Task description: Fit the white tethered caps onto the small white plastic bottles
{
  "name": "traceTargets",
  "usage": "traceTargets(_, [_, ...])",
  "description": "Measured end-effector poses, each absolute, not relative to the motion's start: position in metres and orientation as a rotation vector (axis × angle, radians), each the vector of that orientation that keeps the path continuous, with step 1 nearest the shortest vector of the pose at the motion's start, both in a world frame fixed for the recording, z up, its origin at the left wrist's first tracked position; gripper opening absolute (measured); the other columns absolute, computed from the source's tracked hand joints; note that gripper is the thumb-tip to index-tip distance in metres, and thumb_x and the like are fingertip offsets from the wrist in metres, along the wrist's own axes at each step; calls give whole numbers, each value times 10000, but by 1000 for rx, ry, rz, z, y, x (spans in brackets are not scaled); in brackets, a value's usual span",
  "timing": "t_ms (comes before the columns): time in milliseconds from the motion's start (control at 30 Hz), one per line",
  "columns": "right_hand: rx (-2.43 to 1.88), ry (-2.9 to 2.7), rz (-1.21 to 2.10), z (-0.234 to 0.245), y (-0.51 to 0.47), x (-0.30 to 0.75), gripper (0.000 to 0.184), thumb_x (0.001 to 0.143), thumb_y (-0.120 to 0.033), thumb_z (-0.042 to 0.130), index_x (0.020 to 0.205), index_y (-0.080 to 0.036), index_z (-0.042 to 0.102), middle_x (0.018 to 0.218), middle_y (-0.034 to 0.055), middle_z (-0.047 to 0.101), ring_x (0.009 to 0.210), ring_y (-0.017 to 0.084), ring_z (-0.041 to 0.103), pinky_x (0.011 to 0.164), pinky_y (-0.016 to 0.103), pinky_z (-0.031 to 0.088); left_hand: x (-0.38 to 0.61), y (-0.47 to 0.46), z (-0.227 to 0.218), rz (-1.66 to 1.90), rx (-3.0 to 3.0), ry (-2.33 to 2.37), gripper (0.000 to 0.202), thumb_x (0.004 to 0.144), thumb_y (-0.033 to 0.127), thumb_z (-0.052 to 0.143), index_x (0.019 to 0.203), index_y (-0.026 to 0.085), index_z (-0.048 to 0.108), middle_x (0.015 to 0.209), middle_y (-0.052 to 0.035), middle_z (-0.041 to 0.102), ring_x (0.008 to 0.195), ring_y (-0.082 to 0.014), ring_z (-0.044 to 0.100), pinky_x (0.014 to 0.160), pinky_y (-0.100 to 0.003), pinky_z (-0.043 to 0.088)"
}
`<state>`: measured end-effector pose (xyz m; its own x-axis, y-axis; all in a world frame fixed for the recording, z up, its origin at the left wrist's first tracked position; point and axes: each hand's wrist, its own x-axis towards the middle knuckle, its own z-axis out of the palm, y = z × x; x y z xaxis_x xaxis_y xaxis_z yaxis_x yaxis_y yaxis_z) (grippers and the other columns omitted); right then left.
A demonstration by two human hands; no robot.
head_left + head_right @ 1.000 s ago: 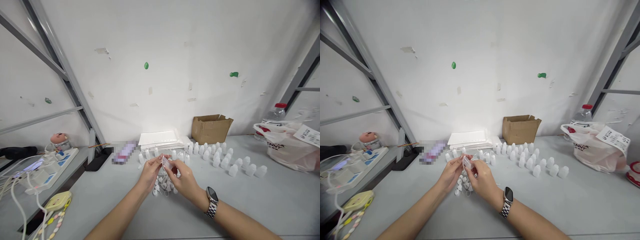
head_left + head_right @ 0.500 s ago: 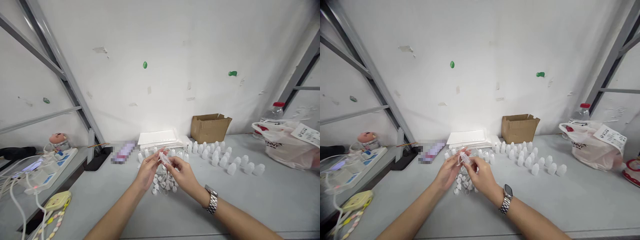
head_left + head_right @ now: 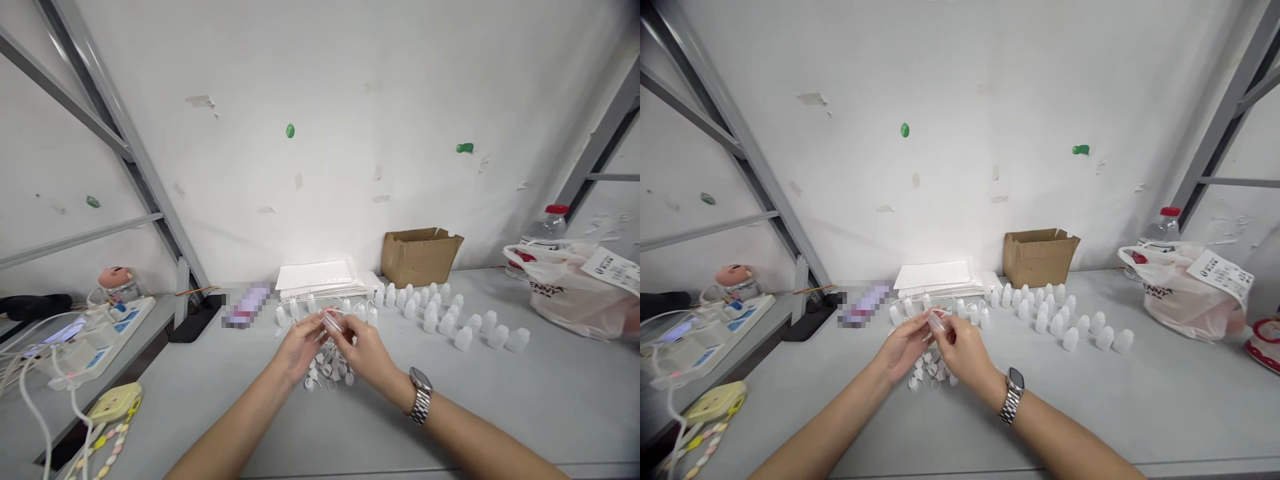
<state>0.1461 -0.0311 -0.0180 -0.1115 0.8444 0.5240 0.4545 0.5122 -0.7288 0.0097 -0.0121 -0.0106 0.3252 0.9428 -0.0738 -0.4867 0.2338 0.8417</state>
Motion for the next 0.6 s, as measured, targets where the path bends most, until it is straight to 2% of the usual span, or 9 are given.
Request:
traceTargets(100, [-988,-1903,10,-21,-31,148,149,880,-232,421,809,-159,529,667,41,546,596,157,499,557,286,428,10,-14,-7,1115,853,717,266,716,306,651,947,178,687,1013,-73,675,975,-189,554,881,-313,376])
traceTargets(200, [-919,-1974,-236,-20,-31,148,125,883,-167,402,886,-150,526,672,51,533,620,176,489,558,299,438,10,-16,-3,1160,839,711,227,722,321,644,891,180,701,999,-71,681,983,-192,558,891,-317,375])
traceTargets(333, [-882,-1962,-347,-19,-31,146,98,873,-142,424,895,-142,519,652,45,515,614,179,474,545,300,440,11,-15,-3,1227,846,693,194,712,311,656,827,164,712,974,-77,689,1006,-199,559,905,-307,368])
traceTargets(600, [-854,-1926,-534,-25,-31,144,103,848,-89,451,926,-97,518,663,76,549,604,184,463,537,315,431,20,-21,-7,1212,771,626,236,716,326,653,901,188,701,1006,-74,685,1068,-214,535,927,-331,357])
